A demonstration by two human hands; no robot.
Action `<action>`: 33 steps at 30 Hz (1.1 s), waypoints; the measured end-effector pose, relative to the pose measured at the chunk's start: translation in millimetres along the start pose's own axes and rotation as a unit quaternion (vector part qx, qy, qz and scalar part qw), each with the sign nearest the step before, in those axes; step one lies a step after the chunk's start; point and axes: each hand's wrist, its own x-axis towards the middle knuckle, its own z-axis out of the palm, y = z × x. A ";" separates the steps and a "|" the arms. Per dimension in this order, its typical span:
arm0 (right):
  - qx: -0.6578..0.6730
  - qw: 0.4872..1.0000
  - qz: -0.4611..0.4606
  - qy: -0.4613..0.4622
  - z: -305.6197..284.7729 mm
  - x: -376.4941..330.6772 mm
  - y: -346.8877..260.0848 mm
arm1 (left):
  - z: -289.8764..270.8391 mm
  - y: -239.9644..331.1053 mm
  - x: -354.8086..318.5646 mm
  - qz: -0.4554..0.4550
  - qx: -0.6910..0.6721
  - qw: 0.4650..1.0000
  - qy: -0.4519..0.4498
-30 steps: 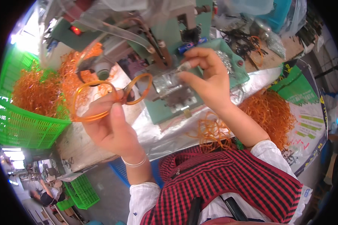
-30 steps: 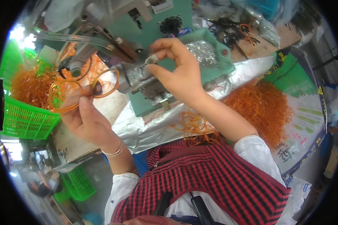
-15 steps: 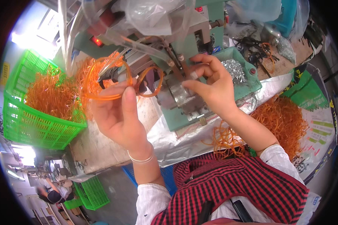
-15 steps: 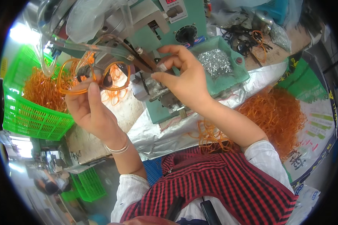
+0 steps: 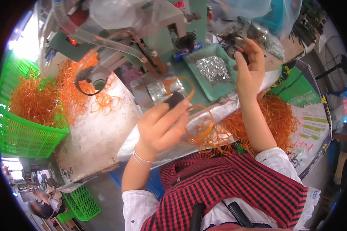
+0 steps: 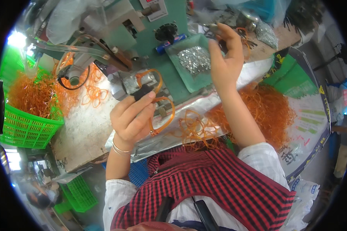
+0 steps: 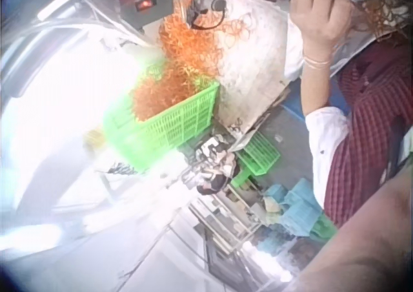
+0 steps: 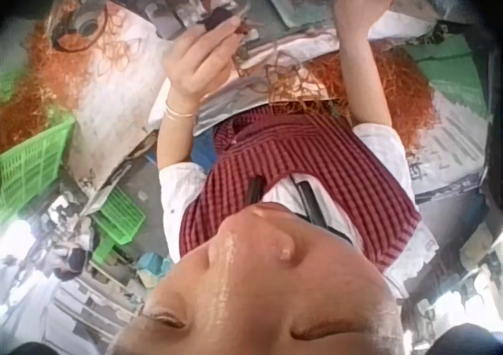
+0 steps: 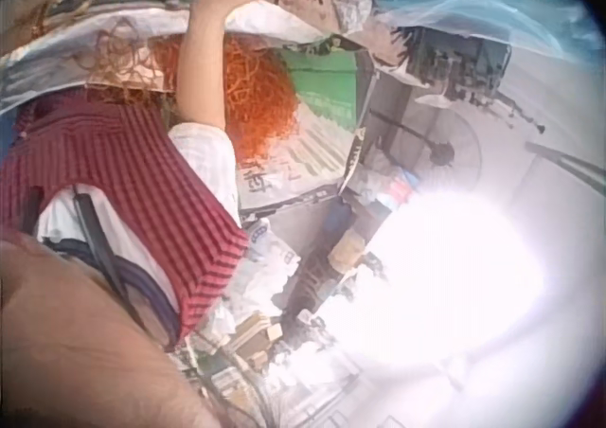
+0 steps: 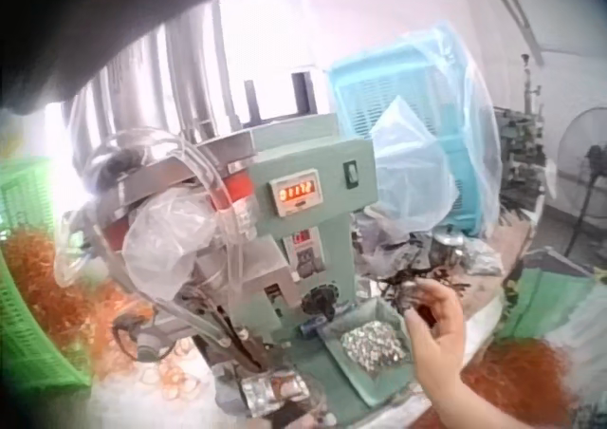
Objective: The person repeatedly picks up orange plastic spectacle frames and small metal components, places them into a press machine, and removes the assembled units. The person handles the frames and components by hand throughout the process.
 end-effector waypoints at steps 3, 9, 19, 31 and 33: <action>-0.159 0.975 0.107 -0.113 -32.3 -15.0 41.0 | 1.3 -0.8 -3.6 0.001 0.001 1.000 0.001; -0.409 0.877 -0.023 -0.251 -28.8 -35.6 25.5 | 2.3 2.5 -4.7 -0.013 0.003 1.000 0.003; -0.326 0.929 0.009 -0.175 -39.6 -40.0 37.9 | -25.1 16.2 -102.0 -0.394 0.132 0.885 0.211; -0.225 0.944 0.136 -0.200 -6.5 -43.7 22.4 | -42.3 -215.0 -189.0 -0.690 0.239 0.670 -0.135; -0.229 0.946 0.123 -0.194 -25.3 -43.8 22.1 | -56.9 -199.1 -196.0 -0.665 0.201 0.711 -0.110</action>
